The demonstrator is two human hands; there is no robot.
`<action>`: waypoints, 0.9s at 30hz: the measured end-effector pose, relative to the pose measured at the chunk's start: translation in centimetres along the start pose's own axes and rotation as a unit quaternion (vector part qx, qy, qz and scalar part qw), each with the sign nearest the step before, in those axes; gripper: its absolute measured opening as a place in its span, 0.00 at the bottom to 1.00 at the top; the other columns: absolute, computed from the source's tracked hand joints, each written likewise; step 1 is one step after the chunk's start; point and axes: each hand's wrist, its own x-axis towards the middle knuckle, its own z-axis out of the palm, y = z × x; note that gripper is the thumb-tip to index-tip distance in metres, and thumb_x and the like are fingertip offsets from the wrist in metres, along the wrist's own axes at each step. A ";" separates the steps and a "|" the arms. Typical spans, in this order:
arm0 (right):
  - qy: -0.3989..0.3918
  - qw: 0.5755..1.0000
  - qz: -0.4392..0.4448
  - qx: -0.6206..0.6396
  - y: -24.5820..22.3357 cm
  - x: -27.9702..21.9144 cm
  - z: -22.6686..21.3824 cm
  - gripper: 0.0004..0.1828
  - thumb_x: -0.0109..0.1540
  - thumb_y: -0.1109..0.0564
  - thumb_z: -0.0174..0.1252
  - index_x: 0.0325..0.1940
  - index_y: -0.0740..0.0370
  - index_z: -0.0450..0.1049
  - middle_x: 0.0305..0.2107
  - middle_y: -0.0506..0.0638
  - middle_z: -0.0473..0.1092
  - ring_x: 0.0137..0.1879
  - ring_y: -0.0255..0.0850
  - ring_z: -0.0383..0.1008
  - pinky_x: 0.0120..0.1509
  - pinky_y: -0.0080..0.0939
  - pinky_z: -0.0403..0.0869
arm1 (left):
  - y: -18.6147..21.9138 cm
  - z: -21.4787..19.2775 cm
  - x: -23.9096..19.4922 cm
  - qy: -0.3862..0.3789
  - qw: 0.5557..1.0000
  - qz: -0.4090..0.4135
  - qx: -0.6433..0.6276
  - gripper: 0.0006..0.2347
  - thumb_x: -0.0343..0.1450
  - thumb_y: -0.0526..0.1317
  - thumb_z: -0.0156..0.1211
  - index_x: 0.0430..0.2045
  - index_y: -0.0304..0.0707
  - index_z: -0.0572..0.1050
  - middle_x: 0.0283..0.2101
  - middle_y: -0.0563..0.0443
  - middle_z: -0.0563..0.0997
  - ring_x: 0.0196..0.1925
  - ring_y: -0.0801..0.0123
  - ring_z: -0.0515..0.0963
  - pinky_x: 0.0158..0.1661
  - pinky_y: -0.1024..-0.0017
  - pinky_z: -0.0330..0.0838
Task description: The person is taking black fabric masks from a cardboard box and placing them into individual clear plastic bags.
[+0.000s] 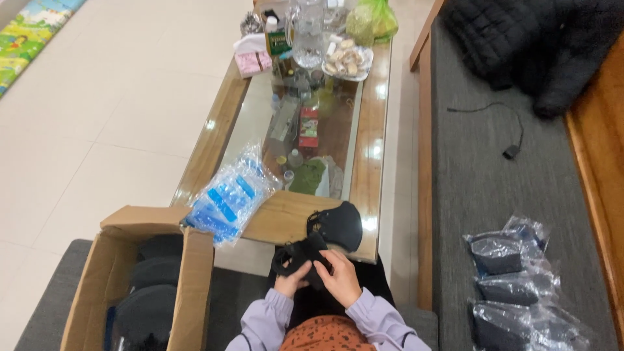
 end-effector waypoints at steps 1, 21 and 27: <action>-0.004 1.000 0.007 0.003 0.0 -0.3 0.3 0.22 0.64 0.45 0.57 0.55 0.62 0.76 0.42 0.52 0.75 0.38 0.44 0.76 0.41 0.44 0.73 | 0.4 0.1 -0.8 0.003 1.000 -0.008 0.002 0.19 0.62 0.41 0.72 0.47 0.38 0.82 0.47 0.43 0.85 0.49 0.58 0.84 0.40 0.62 0.82; 0.148 0.908 0.212 0.331 7.8 3.2 -0.7 0.05 0.64 0.60 0.63 0.39 0.64 0.75 0.22 0.55 0.76 0.20 0.39 0.74 0.16 0.30 0.70 | -0.7 -3.4 -0.1 0.101 0.977 -0.097 -0.160 0.45 0.59 0.40 0.83 0.62 0.17 0.52 0.25 0.36 0.81 0.22 0.55 0.84 0.26 0.55 0.79; 0.146 0.899 0.271 0.310 6.4 4.1 -2.0 0.09 0.64 0.59 0.62 0.46 0.66 0.74 0.21 0.53 0.75 0.17 0.37 0.73 0.13 0.28 0.66 | 0.0 -2.8 -0.1 0.138 0.971 -0.042 -0.190 0.50 0.57 0.33 0.83 0.67 0.18 0.46 0.49 0.27 0.75 0.40 0.47 0.85 0.43 0.49 0.79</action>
